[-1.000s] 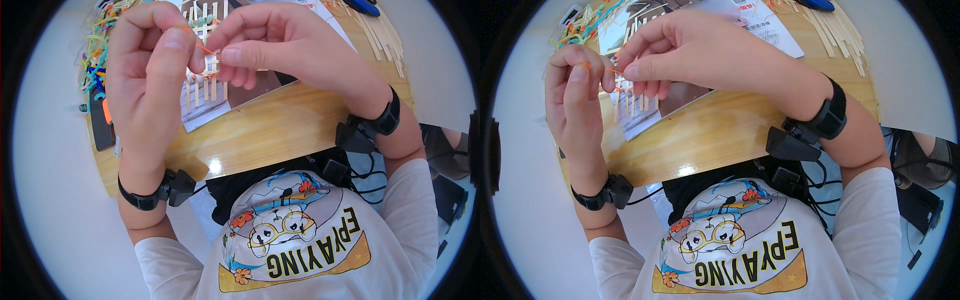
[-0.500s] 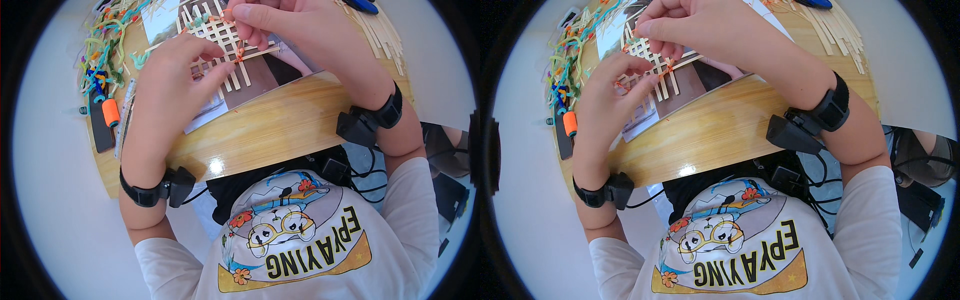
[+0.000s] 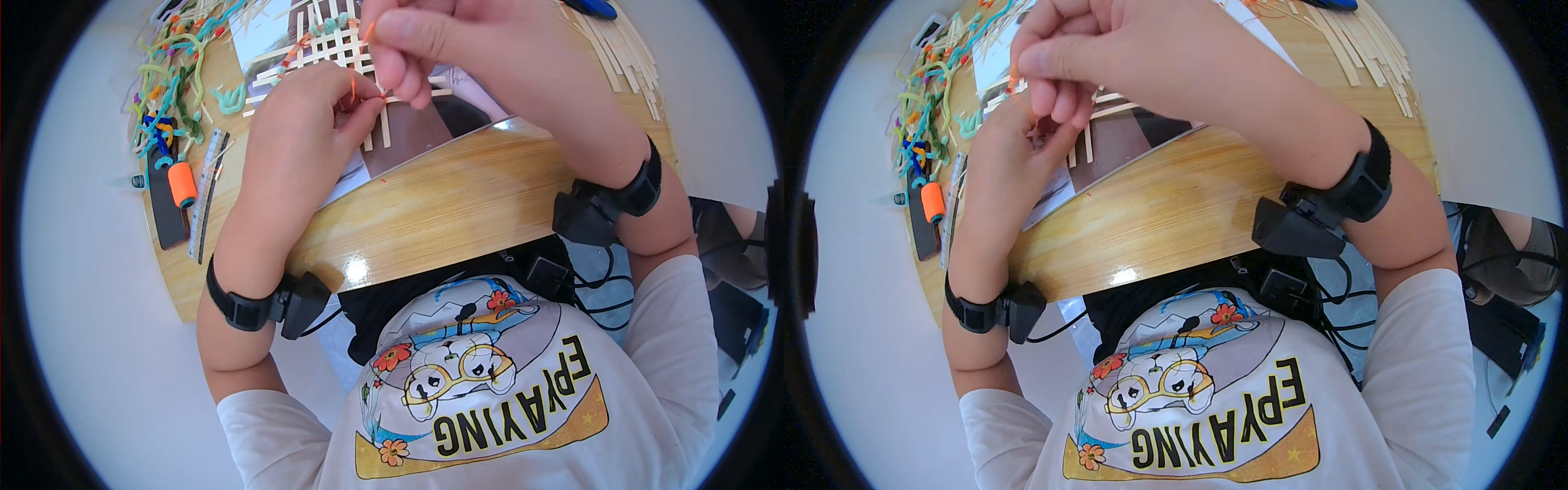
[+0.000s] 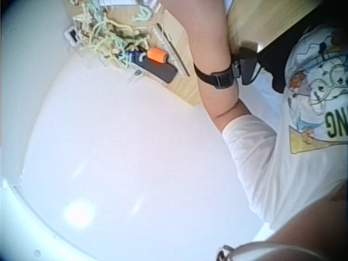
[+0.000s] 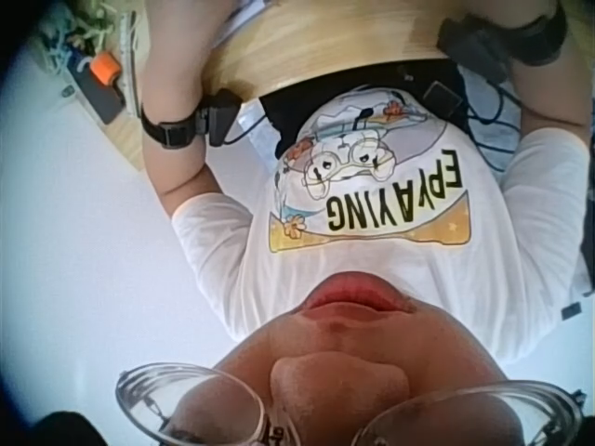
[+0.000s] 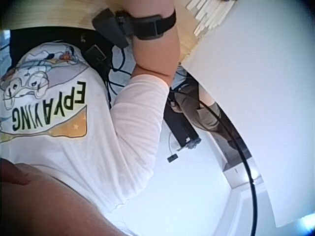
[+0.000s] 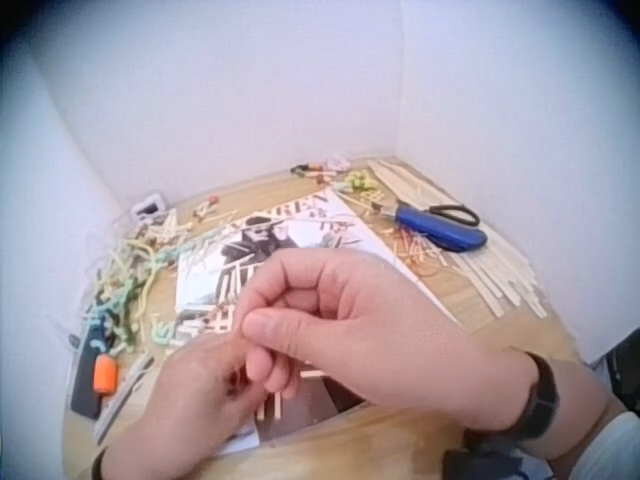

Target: The recorder is weaving thin wooden or bamboo strips together using orange string to create a craft object.

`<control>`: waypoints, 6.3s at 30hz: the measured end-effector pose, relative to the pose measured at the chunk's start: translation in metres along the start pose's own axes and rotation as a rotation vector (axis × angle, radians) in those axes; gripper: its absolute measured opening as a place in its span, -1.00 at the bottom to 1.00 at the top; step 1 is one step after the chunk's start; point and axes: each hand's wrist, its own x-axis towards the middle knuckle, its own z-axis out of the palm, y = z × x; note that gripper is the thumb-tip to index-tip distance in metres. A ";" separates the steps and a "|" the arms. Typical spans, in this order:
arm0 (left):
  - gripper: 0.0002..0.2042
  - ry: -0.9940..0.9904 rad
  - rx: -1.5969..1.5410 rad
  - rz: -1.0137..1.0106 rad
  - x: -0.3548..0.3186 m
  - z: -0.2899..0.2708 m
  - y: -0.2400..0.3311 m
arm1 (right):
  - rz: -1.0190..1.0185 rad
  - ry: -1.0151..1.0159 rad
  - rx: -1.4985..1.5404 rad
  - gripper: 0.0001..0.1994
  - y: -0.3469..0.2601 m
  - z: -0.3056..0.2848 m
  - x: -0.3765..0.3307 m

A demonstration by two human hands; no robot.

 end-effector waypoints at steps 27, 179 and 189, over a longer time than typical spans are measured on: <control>-0.83 0.211 -0.315 -0.123 0.004 -0.021 -0.006 | -0.539 0.202 -0.081 -0.85 -0.014 -0.023 0.001; -0.78 0.374 -0.346 0.100 -0.007 -0.025 0.018 | -0.990 0.377 -1.207 -0.82 0.015 0.010 -0.005; -0.76 0.360 -0.321 0.088 -0.011 -0.025 0.022 | -0.996 0.332 -1.220 -0.81 0.013 0.011 -0.006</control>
